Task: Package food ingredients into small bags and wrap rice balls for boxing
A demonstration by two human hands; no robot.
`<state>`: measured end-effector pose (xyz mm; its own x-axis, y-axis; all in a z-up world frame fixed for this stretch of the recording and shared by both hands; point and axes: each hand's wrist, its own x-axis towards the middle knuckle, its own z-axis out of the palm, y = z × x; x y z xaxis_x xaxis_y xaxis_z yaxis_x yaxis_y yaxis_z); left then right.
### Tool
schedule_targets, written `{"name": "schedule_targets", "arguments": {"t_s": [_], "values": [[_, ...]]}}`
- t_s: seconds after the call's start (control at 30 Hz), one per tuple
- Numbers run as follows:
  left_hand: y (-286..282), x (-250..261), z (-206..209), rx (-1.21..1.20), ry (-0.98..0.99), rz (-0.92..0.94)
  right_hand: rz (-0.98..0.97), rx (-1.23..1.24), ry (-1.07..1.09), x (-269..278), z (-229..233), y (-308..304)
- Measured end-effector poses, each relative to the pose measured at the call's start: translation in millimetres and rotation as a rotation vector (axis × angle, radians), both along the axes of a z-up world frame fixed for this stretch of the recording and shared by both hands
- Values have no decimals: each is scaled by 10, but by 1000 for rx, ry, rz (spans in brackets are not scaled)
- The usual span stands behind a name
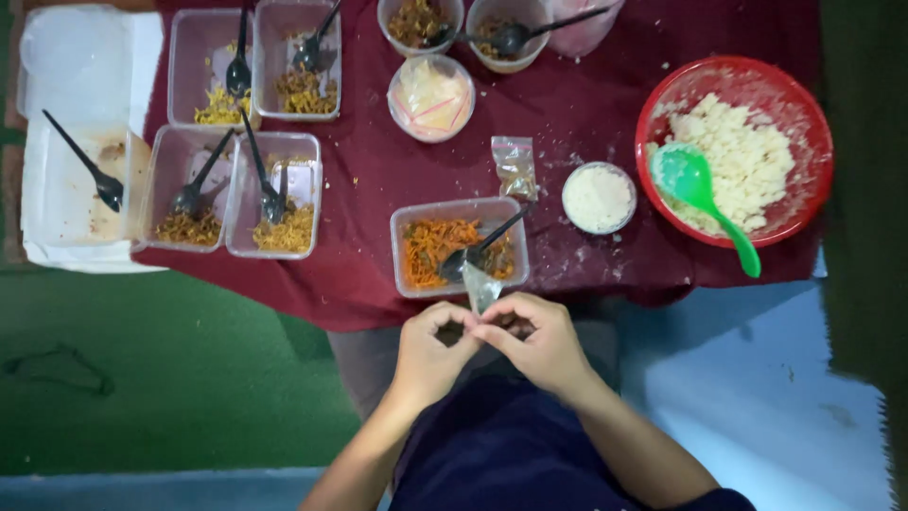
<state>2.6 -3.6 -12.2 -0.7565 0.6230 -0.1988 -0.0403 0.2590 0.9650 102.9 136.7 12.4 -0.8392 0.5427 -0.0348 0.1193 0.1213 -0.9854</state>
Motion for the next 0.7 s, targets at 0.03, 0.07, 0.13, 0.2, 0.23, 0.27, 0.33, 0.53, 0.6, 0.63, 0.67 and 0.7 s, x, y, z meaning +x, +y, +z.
{"name": "schedule_targets", "arguments": {"t_s": [0.03, 0.07, 0.13, 0.2, 0.23, 0.27, 0.33, 0.53, 0.6, 0.63, 0.67, 0.7], "values": [[-2, 13, -26, 10, 7, -4, -4, 10, 7, 21, -73, 0], [-6, 32, -57, 7, 18, -28, -4, -68, -8, 47, -149, -1], [-18, 66, -77, 13, 34, -58, -8, -136, -16, 77, -156, -4], [-30, 94, -53, 112, -153, -116, 32, -45, -100, 90, -14, -8], [-26, 116, -115, 120, -149, -123, 25, -36, -96, 83, -1, 11], [-35, 150, -180, 190, -261, -62, 24, 156, -46, 85, 10, 17], [-41, 194, -243, 264, -372, -7, 19, 355, 3, 98, -32, 6], [-178, 238, -77, 163, 493, -54, 83, 451, -59, 170, -178, 10], [-292, 231, -91, 42, 864, -342, 138, 350, -188, 203, -156, 59], [-319, 214, -64, 42, 868, -341, 138, 352, -184, 220, -84, 97], [-342, 184, -33, 3, 899, -500, 225, 349, -217, 227, -13, 136], [-362, 154, -1, -37, 926, -659, 312, 345, -249, 236, 59, 179]]}}
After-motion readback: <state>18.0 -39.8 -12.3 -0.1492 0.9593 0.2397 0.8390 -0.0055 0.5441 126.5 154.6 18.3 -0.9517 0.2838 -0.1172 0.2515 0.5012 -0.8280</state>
